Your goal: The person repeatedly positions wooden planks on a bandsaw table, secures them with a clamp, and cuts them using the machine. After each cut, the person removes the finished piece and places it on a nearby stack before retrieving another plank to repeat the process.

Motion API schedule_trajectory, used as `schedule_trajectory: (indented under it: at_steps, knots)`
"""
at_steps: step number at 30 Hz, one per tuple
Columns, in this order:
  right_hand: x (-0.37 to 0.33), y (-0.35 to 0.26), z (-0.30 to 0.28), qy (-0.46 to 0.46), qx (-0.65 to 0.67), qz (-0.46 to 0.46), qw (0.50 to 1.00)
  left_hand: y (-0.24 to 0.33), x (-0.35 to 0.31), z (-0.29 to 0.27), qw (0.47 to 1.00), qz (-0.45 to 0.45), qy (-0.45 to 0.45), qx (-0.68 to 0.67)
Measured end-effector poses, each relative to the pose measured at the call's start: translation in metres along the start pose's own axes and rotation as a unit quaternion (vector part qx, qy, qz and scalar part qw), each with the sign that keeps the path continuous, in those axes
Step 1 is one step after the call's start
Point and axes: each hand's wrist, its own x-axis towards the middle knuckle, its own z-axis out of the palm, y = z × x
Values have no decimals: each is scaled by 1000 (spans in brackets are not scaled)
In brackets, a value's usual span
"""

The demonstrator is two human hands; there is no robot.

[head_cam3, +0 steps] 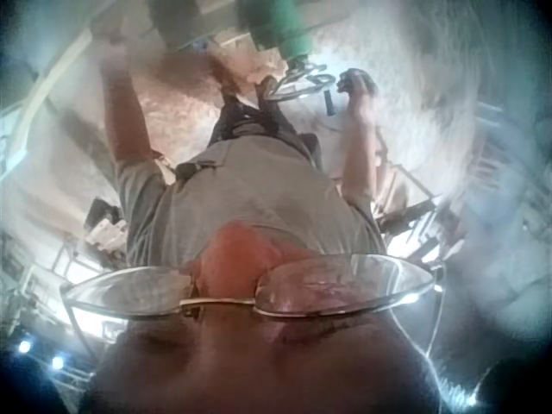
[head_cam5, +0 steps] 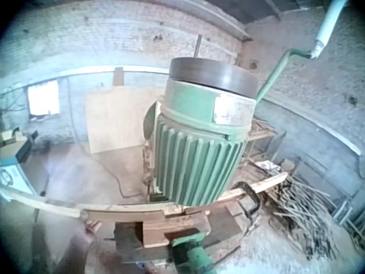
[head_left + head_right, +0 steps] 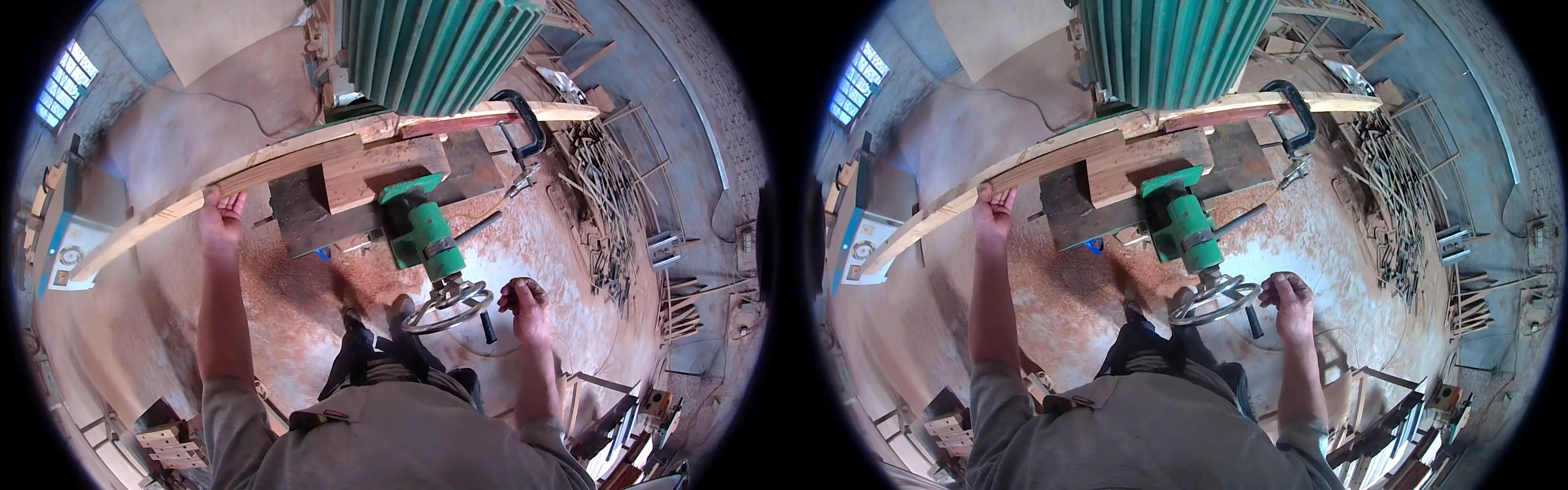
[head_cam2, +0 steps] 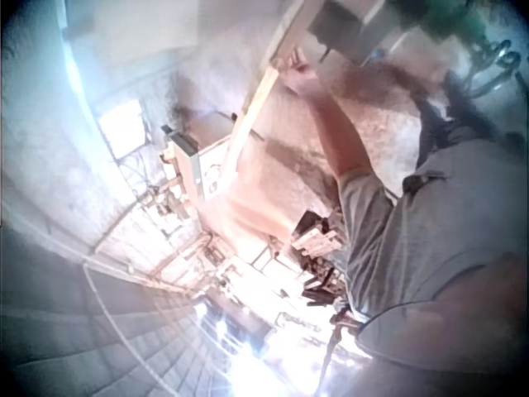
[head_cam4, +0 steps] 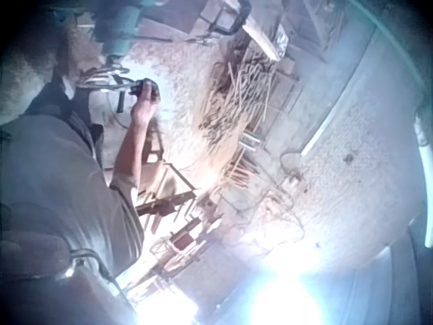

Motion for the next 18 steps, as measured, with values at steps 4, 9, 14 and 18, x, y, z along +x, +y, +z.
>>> schedule_trajectory:
  at_steps: [4,9,14,18]
  knots:
    - [20,-1,-2,-12,-41,11,999,-5,13,-19,1000,2,-16,15]
    - [32,3,-10,-8,-48,28,998,-20,13,-16,999,10,12,37]
    - [39,10,-18,-17,-63,30,997,-48,6,5,997,20,40,58]
    - [39,10,-23,-10,-78,29,996,-73,-6,38,996,15,67,60]
